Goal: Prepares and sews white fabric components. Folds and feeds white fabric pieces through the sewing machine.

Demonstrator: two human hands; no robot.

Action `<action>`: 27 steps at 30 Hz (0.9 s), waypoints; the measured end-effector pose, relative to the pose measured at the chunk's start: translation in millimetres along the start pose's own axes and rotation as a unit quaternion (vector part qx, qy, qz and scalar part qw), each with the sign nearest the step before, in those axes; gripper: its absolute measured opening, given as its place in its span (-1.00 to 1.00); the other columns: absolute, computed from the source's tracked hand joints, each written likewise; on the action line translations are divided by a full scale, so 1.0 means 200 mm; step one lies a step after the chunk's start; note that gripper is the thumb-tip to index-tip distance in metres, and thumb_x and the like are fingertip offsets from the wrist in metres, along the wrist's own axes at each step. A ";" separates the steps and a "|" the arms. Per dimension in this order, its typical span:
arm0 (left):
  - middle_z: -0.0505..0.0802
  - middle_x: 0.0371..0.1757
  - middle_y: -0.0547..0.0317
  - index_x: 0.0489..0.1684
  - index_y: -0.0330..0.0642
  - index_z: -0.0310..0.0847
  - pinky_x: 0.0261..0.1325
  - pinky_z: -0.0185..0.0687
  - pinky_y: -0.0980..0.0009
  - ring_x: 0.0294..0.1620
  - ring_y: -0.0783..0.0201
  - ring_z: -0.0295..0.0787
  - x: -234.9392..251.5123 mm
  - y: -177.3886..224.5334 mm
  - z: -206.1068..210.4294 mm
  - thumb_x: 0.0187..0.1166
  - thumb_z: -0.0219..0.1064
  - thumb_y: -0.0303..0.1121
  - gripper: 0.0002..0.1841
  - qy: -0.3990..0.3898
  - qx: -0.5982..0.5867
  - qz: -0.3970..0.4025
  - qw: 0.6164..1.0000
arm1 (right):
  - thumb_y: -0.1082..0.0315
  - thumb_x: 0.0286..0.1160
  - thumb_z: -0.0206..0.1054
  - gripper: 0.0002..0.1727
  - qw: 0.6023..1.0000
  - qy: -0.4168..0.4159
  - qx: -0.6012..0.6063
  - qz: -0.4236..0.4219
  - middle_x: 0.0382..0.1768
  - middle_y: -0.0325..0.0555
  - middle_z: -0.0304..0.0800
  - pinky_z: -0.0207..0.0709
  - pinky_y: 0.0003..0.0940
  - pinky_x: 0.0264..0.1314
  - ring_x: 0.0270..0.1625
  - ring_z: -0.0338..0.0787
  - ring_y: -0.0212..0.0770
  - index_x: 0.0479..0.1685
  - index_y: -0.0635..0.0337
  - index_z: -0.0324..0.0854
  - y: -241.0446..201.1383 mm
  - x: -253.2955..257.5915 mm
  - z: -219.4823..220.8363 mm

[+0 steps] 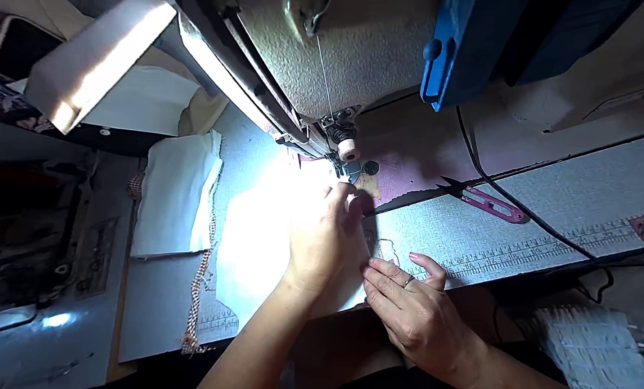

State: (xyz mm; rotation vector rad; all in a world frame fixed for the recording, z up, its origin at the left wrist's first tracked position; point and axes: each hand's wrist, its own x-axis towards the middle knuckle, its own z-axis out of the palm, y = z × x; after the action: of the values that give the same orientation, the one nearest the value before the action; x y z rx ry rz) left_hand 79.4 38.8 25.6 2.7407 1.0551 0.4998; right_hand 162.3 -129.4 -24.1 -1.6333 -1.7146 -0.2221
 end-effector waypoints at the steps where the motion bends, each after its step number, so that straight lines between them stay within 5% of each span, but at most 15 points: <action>1: 0.77 -0.31 0.17 0.03 -0.09 0.79 -0.33 0.59 0.24 -0.38 0.24 0.70 0.02 0.00 0.00 0.70 0.27 -0.25 -0.79 -0.034 -0.001 -0.004 0.999 | 0.43 0.59 0.18 -0.71 1.000 -0.001 0.000 0.000 0.04 -0.29 0.98 0.17 -0.02 0.62 0.32 0.82 -0.32 -0.22 -0.05 0.86 0.00 0.00 0.00; 6: 0.76 -0.23 0.02 -0.16 -0.26 0.68 -0.25 0.63 0.17 -0.25 0.11 0.75 0.08 0.02 0.02 0.68 0.21 -0.39 -0.84 -0.059 0.036 0.013 0.998 | 0.42 0.57 0.19 -0.73 1.000 0.000 0.003 0.003 0.02 -0.30 0.98 0.19 -0.02 0.62 0.30 0.83 -0.33 -0.23 -0.08 0.83 0.00 0.00 0.00; 13: 0.69 -0.21 0.10 -0.07 -0.23 0.59 -0.24 0.57 0.33 -0.27 0.23 0.68 0.04 -0.02 0.05 0.72 0.09 -0.37 -0.82 -0.010 0.009 0.074 0.997 | 0.42 0.61 0.17 -0.71 1.000 -0.001 0.007 -0.001 0.10 -0.30 0.96 0.17 -0.01 0.63 0.33 0.81 -0.34 -0.17 -0.07 0.85 0.01 -0.01 0.01; 16: 0.72 -0.15 0.12 0.04 -0.20 0.61 -0.26 0.53 0.31 -0.31 0.27 0.62 -0.02 -0.04 0.04 0.71 0.19 -0.28 -0.80 0.024 0.006 0.077 0.997 | 0.41 0.61 0.17 -0.71 1.000 0.001 0.005 -0.004 0.09 -0.30 0.96 0.14 -0.03 0.64 0.33 0.81 -0.34 -0.18 -0.07 0.85 0.01 -0.01 0.01; 19: 0.78 0.41 0.05 0.36 -0.15 0.69 0.28 0.62 0.11 0.32 0.07 0.75 -0.10 -0.06 0.01 0.73 0.12 -0.25 -0.62 -0.005 0.057 0.073 0.996 | 0.41 0.61 0.17 -0.72 1.000 -0.001 0.006 -0.015 0.06 -0.29 0.97 0.13 -0.03 0.67 0.34 0.80 -0.33 -0.16 -0.06 0.85 0.02 -0.01 0.01; 23: 0.77 0.48 0.10 0.47 -0.15 0.69 0.08 0.58 0.16 0.18 0.01 0.75 -0.17 -0.09 0.00 0.72 0.09 -0.20 -0.54 0.020 0.103 0.072 0.992 | 0.42 0.61 0.17 -0.72 0.999 -0.013 0.014 -0.029 0.07 -0.27 0.96 0.11 0.00 0.70 0.38 0.79 -0.31 -0.16 -0.05 0.84 0.03 -0.01 0.01; 27: 0.82 0.39 -0.04 0.36 -0.25 0.73 0.45 0.55 0.04 0.44 -0.08 0.72 -0.15 -0.10 -0.01 0.64 0.11 -0.29 -0.56 0.019 0.089 0.088 0.992 | 0.41 0.62 0.17 -0.72 0.999 -0.015 0.023 -0.038 0.07 -0.25 0.96 0.15 0.02 0.68 0.38 0.79 -0.28 -0.14 -0.04 0.84 0.04 0.00 0.01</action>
State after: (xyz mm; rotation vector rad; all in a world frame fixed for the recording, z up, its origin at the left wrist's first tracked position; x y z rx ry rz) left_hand 46.4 33.2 14.0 3.0115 0.9112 0.5066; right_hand 169.3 -127.9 -28.6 -1.5463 -1.7942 -0.1938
